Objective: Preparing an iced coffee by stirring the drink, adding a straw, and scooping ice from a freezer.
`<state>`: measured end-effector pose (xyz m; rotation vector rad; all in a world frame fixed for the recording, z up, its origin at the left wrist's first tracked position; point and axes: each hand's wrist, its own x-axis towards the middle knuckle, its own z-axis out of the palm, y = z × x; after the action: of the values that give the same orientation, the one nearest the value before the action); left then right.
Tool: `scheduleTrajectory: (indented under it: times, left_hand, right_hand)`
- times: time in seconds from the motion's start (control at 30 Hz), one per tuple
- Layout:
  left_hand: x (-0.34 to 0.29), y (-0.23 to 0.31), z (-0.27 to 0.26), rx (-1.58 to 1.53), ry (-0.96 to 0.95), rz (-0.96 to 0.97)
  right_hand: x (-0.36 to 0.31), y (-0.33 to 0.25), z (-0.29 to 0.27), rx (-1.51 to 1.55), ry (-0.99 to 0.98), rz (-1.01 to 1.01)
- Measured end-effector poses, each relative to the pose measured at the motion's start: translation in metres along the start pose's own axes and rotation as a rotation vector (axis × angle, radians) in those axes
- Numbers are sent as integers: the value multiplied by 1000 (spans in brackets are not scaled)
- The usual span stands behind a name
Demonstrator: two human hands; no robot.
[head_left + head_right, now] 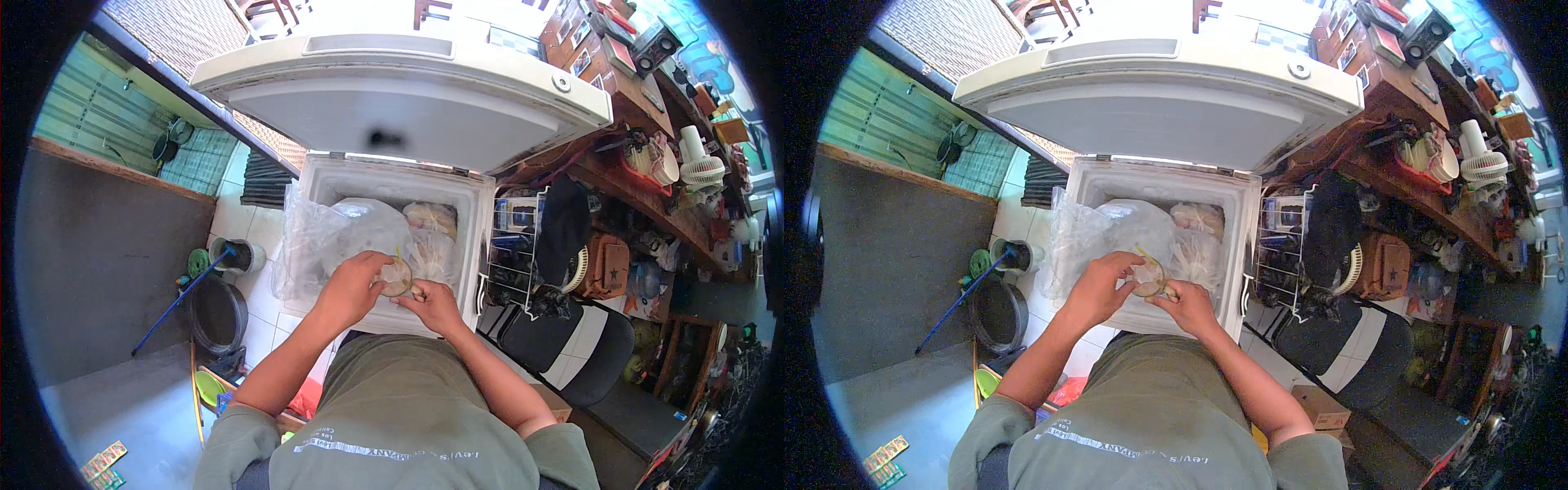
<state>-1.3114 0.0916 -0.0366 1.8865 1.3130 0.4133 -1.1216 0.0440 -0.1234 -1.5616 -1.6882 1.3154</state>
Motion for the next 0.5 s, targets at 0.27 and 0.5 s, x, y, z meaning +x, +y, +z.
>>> scheduleTrajectory:
  times: [0.27, 0.5]
  left_hand:
    - [8, -13, -27, -294, 159, -66]
    - [28, -142, 6, -255, 239, -327]
  right_hand:
    - [0, 24, -7, 51, 49, 32]
    - [-6, 27, -37, 40, 178, 176]
